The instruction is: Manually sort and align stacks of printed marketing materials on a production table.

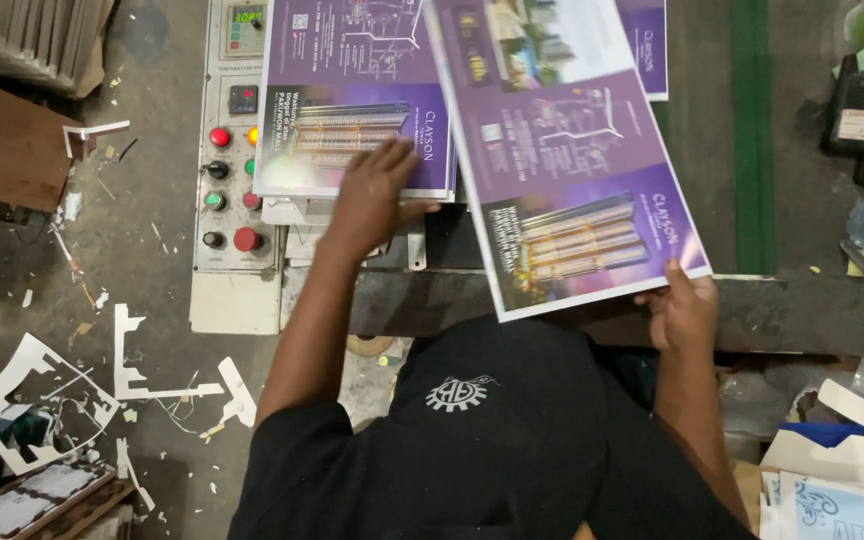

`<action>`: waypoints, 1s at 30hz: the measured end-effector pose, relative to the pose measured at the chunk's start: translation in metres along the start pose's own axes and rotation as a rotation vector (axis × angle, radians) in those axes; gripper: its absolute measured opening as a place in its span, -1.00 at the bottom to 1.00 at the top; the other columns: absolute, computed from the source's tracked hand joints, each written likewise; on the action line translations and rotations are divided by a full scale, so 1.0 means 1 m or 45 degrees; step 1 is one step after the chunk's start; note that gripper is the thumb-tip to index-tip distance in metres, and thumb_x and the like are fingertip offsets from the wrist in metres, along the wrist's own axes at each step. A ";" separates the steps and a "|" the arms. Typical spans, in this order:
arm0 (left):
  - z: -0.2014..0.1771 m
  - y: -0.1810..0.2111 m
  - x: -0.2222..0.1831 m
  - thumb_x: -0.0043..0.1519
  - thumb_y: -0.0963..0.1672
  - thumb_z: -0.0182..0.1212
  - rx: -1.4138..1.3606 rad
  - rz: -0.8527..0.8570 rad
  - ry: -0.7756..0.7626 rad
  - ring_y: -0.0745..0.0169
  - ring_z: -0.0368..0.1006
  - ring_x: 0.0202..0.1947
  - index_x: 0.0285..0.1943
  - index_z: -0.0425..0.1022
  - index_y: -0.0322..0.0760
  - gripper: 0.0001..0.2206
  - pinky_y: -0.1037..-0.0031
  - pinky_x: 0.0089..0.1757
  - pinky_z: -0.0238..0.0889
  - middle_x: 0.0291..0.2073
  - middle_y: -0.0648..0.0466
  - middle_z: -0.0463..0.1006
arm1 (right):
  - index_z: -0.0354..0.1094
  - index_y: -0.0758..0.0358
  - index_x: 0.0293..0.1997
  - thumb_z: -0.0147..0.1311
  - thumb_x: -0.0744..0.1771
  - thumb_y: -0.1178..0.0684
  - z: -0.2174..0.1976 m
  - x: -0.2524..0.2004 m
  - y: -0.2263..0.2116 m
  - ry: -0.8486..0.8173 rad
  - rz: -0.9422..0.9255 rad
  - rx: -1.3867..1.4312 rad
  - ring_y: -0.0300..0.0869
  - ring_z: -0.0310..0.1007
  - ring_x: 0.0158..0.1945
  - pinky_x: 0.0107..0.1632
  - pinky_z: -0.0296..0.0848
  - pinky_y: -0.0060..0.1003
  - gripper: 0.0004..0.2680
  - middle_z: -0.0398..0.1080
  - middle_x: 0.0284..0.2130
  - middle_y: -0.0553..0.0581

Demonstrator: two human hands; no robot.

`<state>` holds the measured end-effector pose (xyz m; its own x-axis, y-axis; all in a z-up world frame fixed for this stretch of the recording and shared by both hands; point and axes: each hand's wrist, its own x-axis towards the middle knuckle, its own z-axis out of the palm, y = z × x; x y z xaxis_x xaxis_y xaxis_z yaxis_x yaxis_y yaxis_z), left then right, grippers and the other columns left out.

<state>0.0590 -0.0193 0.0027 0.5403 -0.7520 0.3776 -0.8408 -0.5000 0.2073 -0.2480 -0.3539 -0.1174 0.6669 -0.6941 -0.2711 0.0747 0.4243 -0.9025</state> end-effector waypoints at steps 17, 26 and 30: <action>-0.034 -0.001 0.005 0.35 -0.18 0.27 -0.158 -0.081 0.229 0.05 0.62 -0.37 -0.07 0.65 -0.30 -0.91 0.30 -0.36 0.42 -0.25 -0.05 0.71 | 0.34 0.38 0.07 0.01 0.46 0.08 -0.039 -0.014 0.034 0.207 0.070 -0.281 -0.18 0.51 -0.35 -0.40 0.50 -0.34 -0.84 0.50 -0.23 0.16; -0.036 0.047 -0.003 0.32 -0.18 0.31 -0.155 0.024 0.301 0.09 0.63 -0.35 -0.12 0.61 -0.32 -0.93 0.32 -0.37 0.42 -0.25 -0.03 0.70 | 0.34 0.43 0.05 -0.02 0.47 0.06 -0.001 0.056 0.042 0.075 0.062 -0.398 -0.13 0.56 -0.35 -0.43 0.46 -0.35 -0.82 0.51 -0.27 0.24; -0.039 0.050 -0.006 0.30 -0.18 0.32 -0.175 0.000 0.313 0.08 0.64 -0.32 -0.10 0.62 -0.34 -0.91 0.32 -0.34 0.46 -0.21 -0.05 0.70 | 0.28 0.47 0.12 -0.06 0.49 0.03 0.016 0.068 0.024 0.017 0.131 -0.393 -0.13 0.57 -0.31 -0.42 0.45 -0.35 -0.77 0.52 -0.23 0.28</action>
<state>0.0123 -0.0232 0.0464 0.5300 -0.6170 0.5818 -0.8466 -0.4241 0.3214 -0.1888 -0.3817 -0.1518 0.6491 -0.6653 -0.3688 -0.2222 0.2979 -0.9284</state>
